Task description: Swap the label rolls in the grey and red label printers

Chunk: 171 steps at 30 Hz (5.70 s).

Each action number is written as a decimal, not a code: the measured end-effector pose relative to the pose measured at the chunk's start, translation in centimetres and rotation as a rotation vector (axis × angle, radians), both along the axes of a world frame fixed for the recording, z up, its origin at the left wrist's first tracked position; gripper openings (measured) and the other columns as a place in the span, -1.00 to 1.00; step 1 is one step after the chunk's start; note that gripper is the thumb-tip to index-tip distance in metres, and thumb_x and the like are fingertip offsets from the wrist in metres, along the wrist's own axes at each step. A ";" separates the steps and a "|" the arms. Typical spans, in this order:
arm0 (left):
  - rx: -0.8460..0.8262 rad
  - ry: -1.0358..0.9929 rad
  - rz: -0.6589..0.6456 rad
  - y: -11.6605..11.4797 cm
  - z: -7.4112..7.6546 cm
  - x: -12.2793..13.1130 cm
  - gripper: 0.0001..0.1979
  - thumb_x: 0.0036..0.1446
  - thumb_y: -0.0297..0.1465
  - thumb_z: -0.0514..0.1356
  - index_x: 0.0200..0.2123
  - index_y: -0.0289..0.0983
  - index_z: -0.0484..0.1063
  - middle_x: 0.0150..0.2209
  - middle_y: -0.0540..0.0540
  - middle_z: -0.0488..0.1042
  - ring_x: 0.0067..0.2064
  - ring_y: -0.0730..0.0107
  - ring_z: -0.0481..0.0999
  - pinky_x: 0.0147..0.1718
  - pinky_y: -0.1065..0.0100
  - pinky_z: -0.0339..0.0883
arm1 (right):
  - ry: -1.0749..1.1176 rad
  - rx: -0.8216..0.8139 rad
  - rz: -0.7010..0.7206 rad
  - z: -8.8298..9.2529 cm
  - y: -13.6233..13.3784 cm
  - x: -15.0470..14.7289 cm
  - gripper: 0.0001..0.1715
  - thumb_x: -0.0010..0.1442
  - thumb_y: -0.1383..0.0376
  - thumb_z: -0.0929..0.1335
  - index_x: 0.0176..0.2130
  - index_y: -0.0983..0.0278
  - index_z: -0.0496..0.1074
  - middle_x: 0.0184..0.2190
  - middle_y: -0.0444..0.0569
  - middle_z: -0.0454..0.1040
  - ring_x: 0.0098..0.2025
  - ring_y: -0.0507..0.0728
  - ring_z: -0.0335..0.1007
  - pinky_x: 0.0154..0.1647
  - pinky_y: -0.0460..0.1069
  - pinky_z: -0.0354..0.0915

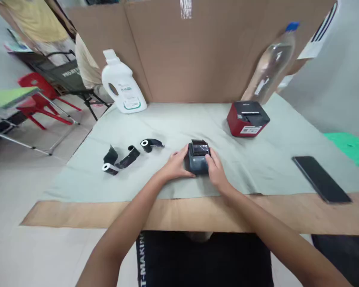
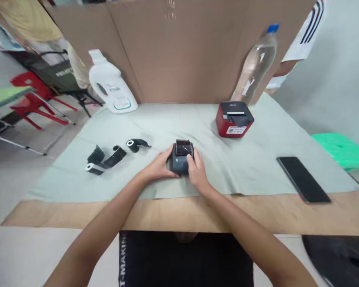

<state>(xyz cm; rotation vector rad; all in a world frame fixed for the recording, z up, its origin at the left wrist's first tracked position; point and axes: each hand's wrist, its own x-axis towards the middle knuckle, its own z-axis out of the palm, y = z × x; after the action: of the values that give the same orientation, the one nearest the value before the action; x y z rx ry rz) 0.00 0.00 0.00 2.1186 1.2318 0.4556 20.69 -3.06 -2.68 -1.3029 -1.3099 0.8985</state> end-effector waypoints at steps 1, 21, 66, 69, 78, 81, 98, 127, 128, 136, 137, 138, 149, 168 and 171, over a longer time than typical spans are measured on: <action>0.011 0.009 -0.011 -0.3 0.0 0.0 0.51 -0.13 -0.12 0.62 0.64 -0.26 -0.29 0.63 -0.44 -0.05 0.65 -0.18 0.00 0.55 -0.18 -0.08 | 0.002 -0.003 0.005 -0.2 0.1 0.1 -0.10 0.38 -0.25 0.27 0.37 0.29 0.45 0.38 0.22 0.44 0.51 0.40 0.24 0.66 0.36 -0.05; 0.080 0.088 0.240 -3.8 -0.2 2.2 0.13 0.07 -0.12 0.56 0.56 -0.29 0.11 0.55 -0.41 0.20 0.60 -0.15 0.18 0.57 -0.21 0.00 | -0.008 -0.066 0.061 0.4 -1.1 0.8 0.02 0.40 -0.24 0.30 0.56 0.27 0.18 0.59 0.16 0.17 0.68 0.38 -0.09 0.71 0.37 -0.18; 0.212 0.068 0.347 -4.6 0.7 2.7 0.18 -0.03 -0.09 0.61 0.52 -0.22 0.10 0.42 -0.33 0.42 0.40 -0.21 0.46 0.36 -0.11 0.36 | 0.067 -0.071 0.101 0.0 -0.8 1.4 -0.19 0.42 -0.06 0.30 0.49 0.19 0.22 0.55 0.12 0.26 0.62 0.34 0.08 0.68 0.34 -0.05; 0.153 0.046 0.368 -4.8 0.8 2.9 0.23 -0.01 -0.14 0.61 0.56 -0.25 0.02 0.39 -0.34 0.47 0.35 -0.23 0.52 0.34 -0.13 0.39 | 0.059 -0.058 0.080 0.0 -0.8 1.4 -0.23 0.43 -0.06 0.31 0.47 0.17 0.26 0.53 0.11 0.28 0.60 0.33 0.13 0.67 0.33 0.00; 0.155 0.047 0.261 -4.5 1.2 2.4 -0.09 0.07 -0.18 0.56 0.40 -0.26 0.30 0.30 -0.29 0.57 0.29 -0.17 0.60 0.34 -0.07 0.43 | 0.041 -0.056 0.050 0.6 -0.8 1.3 -0.27 0.38 -0.03 0.35 0.39 0.20 0.37 0.46 0.13 0.40 0.53 0.40 0.27 0.63 0.39 0.09; 0.153 0.046 0.260 -4.4 1.3 2.3 -0.11 0.07 -0.16 0.55 0.39 -0.25 0.31 0.27 -0.29 0.59 0.29 -0.18 0.60 0.34 -0.11 0.43 | 0.022 -0.049 0.047 0.8 -0.9 1.3 -0.29 0.37 -0.04 0.35 0.38 0.18 0.39 0.43 0.11 0.45 0.52 0.41 0.29 0.62 0.39 0.10; 0.204 0.046 0.434 -4.9 0.7 3.1 -0.09 0.08 0.05 0.54 0.36 -0.26 0.40 0.25 -0.28 0.61 0.28 -0.24 0.58 0.38 -0.13 0.38 | -0.052 0.000 0.043 0.9 -0.8 1.3 -0.28 0.41 -0.05 0.33 0.39 0.18 0.42 0.37 0.11 0.51 0.49 0.43 0.32 0.60 0.43 0.10; 0.064 -0.068 0.391 -4.1 0.3 3.0 -0.05 0.10 -0.01 0.53 0.44 -0.25 0.36 0.36 -0.30 0.52 0.38 -0.23 0.51 0.51 -0.14 0.19 | -0.549 0.181 0.280 3.9 8.5 4.1 -0.76 0.17 0.26 0.44 -0.22 0.24 0.74 -0.27 0.02 0.46 -0.18 0.23 0.47 -0.01 0.13 0.45; 0.064 -0.071 0.397 -4.1 0.3 3.0 -0.06 0.09 -0.01 0.54 0.44 -0.25 0.36 0.36 -0.30 0.52 0.38 -0.24 0.50 0.50 -0.15 0.20 | -0.577 0.149 0.384 4.6 8.8 4.3 -0.76 0.13 0.29 0.46 -0.21 0.24 0.75 -0.28 0.00 0.45 -0.20 0.21 0.46 -0.05 0.10 0.44; 0.080 -0.065 0.348 -3.7 -0.5 2.8 -0.13 0.08 -0.35 0.47 0.46 -0.22 0.34 0.41 -0.25 0.46 0.39 -0.10 0.52 0.56 -0.09 0.10 | -0.988 -0.030 0.557 8.8 9.6 3.5 -0.71 0.32 0.30 0.45 -0.04 0.21 0.78 -0.14 0.09 0.65 -0.13 0.24 0.57 -0.01 0.07 0.39; 0.083 -0.065 0.348 -3.7 -0.6 2.8 -0.12 0.08 -0.35 0.46 0.46 -0.23 0.34 0.42 -0.26 0.46 0.39 -0.10 0.52 0.56 -0.09 0.11 | -1.039 -0.069 0.586 9.0 9.7 3.1 -0.72 0.32 0.30 0.46 -0.04 0.22 0.78 -0.14 0.09 0.67 -0.12 0.25 0.58 -0.04 0.07 0.39; 0.089 -0.068 0.346 -3.6 -0.6 2.7 -0.12 0.07 -0.34 0.47 0.46 -0.24 0.34 0.41 -0.26 0.47 0.39 -0.11 0.53 0.55 -0.09 0.13 | -1.081 -0.104 0.619 9.2 9.7 2.8 -0.73 0.31 0.28 0.47 -0.04 0.22 0.77 -0.13 0.09 0.69 -0.10 0.26 0.60 -0.06 0.06 0.39; 0.104 -0.094 0.352 -3.7 -0.7 2.9 -0.17 0.11 -0.29 0.50 0.42 -0.20 0.38 0.38 -0.25 0.50 0.36 -0.12 0.55 0.54 -0.12 0.14 | -1.048 -0.175 0.608 12.2 9.7 2.9 -0.82 0.28 0.36 0.47 -0.08 0.27 0.58 -0.07 0.11 0.65 -0.02 0.29 0.58 -0.03 0.06 0.39; -0.015 -0.091 0.357 -4.1 -1.0 2.7 0.05 0.15 -0.02 0.48 0.54 -0.30 0.16 0.54 -0.33 0.26 0.58 -0.30 0.16 0.57 -0.08 0.06 | -0.943 0.072 0.768 11.3 3.9 -20.1 -0.69 0.31 0.44 0.36 0.02 0.29 0.56 0.02 0.26 0.67 0.03 0.35 0.66 -0.14 0.06 0.44; -0.023 -0.091 0.374 -4.0 -0.5 3.0 0.05 0.10 0.03 0.51 0.51 -0.24 0.22 0.48 -0.34 0.36 0.56 -0.35 0.21 0.55 -0.21 0.10 | -1.062 0.009 0.824 10.9 3.4 -21.3 -0.56 0.29 0.49 0.36 0.13 0.32 0.57 0.11 0.33 0.66 0.09 0.39 0.67 -0.16 0.08 0.46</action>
<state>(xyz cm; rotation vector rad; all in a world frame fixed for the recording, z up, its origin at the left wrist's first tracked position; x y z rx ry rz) 3.01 -3.99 -0.52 1.8271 1.5762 0.6879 -0.63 0.31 8.26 -1.2554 -2.8035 0.6964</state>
